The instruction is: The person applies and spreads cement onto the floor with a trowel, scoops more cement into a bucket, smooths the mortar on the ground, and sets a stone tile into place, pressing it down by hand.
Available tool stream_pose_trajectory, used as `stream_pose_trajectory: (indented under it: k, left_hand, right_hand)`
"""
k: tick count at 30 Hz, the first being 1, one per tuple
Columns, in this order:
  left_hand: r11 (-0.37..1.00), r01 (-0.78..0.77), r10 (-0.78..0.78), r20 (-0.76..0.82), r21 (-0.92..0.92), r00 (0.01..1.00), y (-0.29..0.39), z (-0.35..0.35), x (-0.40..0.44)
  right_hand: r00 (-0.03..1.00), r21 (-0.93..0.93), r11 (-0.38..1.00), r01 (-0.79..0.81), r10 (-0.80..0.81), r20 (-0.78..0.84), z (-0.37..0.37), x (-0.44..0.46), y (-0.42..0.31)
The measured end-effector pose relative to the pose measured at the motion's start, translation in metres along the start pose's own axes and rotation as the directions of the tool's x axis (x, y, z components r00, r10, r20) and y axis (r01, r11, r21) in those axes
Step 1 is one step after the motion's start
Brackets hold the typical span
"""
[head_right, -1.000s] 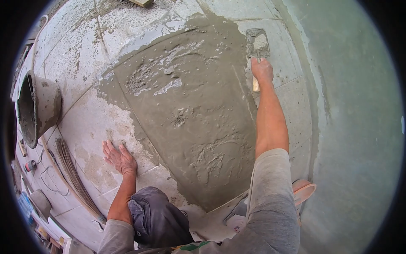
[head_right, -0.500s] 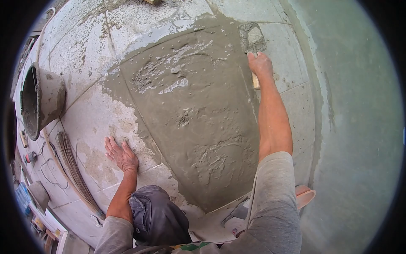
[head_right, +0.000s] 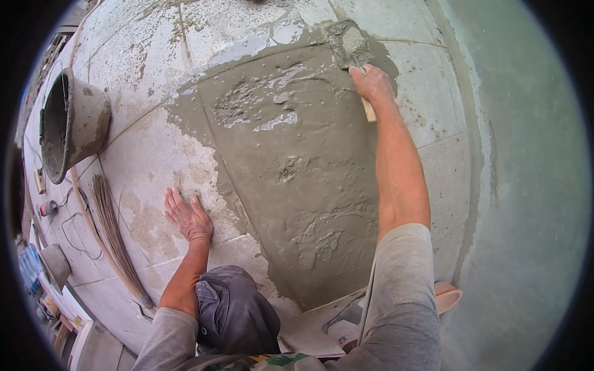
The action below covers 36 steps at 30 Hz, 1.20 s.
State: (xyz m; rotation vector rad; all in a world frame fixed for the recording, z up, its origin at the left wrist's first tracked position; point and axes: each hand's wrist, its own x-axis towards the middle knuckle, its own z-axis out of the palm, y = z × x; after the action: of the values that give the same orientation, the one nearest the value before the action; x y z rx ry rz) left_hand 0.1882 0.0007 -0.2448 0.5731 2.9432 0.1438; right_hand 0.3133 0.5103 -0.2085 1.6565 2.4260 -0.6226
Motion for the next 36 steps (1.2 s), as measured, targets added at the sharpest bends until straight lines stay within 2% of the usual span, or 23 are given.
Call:
stream_pose_trajectory:
  k: [4,6,10,12,16,19,20,21,22,24,27,29,30,32,34,36]
  left_hand:
    - [1.0,-0.015,0.015,0.003,-0.012,1.0,-0.001,0.0,0.0]
    - [1.0,-0.013,0.013,0.002,-0.021,1.0,0.0,0.001,0.001]
    - [0.999,-0.019,0.019,0.009,-0.035,1.0,-0.002,0.0,0.0]
    - [1.0,-0.012,0.012,0.007,-0.024,1.0,-0.002,0.001,-0.001]
    - [1.0,-0.019,0.019,-0.009,-0.012,1.0,-0.005,0.004,0.0]
    - [1.0,-0.006,0.007,0.009,-0.02,1.0,-0.004,0.003,0.0]
    - [1.0,-0.005,0.005,0.009,-0.019,1.0,-0.003,0.002,0.0]
    - [1.0,-0.005,0.006,0.007,-0.021,1.0,-0.003,0.002,0.0]
    - [1.0,-0.011,0.011,0.003,-0.024,1.0,-0.003,0.001,0.0]
    - [1.0,-0.014,0.014,-0.004,-0.016,1.0,-0.004,0.003,-0.001]
    - [1.0,-0.015,0.015,-0.011,-0.007,1.0,-0.002,0.004,0.0]
    - [1.0,-0.013,0.013,-0.013,-0.009,1.0,-0.002,0.004,-0.001]
    - [1.0,-0.008,0.008,-0.019,-0.006,1.0,-0.002,0.004,-0.001]
    - [1.0,-0.007,0.007,-0.024,-0.007,1.0,-0.001,0.004,0.0]
    - [1.0,0.0,-0.001,-0.03,-0.019,1.0,-0.001,0.003,-0.001]
    - [1.0,-0.001,0.0,-0.032,-0.032,1.0,-0.001,0.003,-0.001]
  right_hand:
    - [0.99,-0.106,0.984,0.142,-0.141,0.009,-0.01,-0.018,-0.027]
    - [0.977,-0.161,0.967,0.197,-0.181,0.111,-0.015,-0.026,-0.034]
    - [0.994,-0.168,0.98,0.107,-0.107,0.008,-0.009,-0.023,-0.024]
    - [0.991,-0.138,0.988,0.07,-0.084,-0.1,-0.003,-0.019,-0.02]
    - [0.983,-0.165,0.969,0.185,-0.185,0.019,0.006,-0.063,-0.035]
    - [0.981,-0.062,0.982,0.18,-0.175,0.09,0.014,-0.093,-0.049]
    - [0.986,0.179,0.982,0.063,-0.09,0.144,0.024,-0.1,-0.049]
    - [0.977,0.401,0.913,-0.072,-0.017,0.214,0.031,-0.107,-0.052]
    - [0.977,0.403,0.912,-0.075,-0.013,0.211,0.036,-0.115,-0.058]
    - [0.919,0.661,0.689,-0.298,0.018,0.395,0.048,-0.129,-0.077]
    - [0.907,0.623,0.723,-0.299,0.011,0.422,0.074,-0.144,-0.099]
    - [0.938,0.528,0.848,-0.051,-0.141,0.317,0.088,-0.152,-0.106]
    - [0.939,0.528,0.847,-0.057,-0.134,0.316,0.093,-0.156,-0.105]
    - [0.965,0.323,0.931,0.168,-0.223,0.139,0.099,-0.165,-0.099]
    - [0.973,0.314,0.938,0.145,-0.193,0.127,0.093,-0.165,-0.081]
    - [0.998,0.335,0.94,0.063,-0.07,0.009,0.098,-0.156,-0.051]
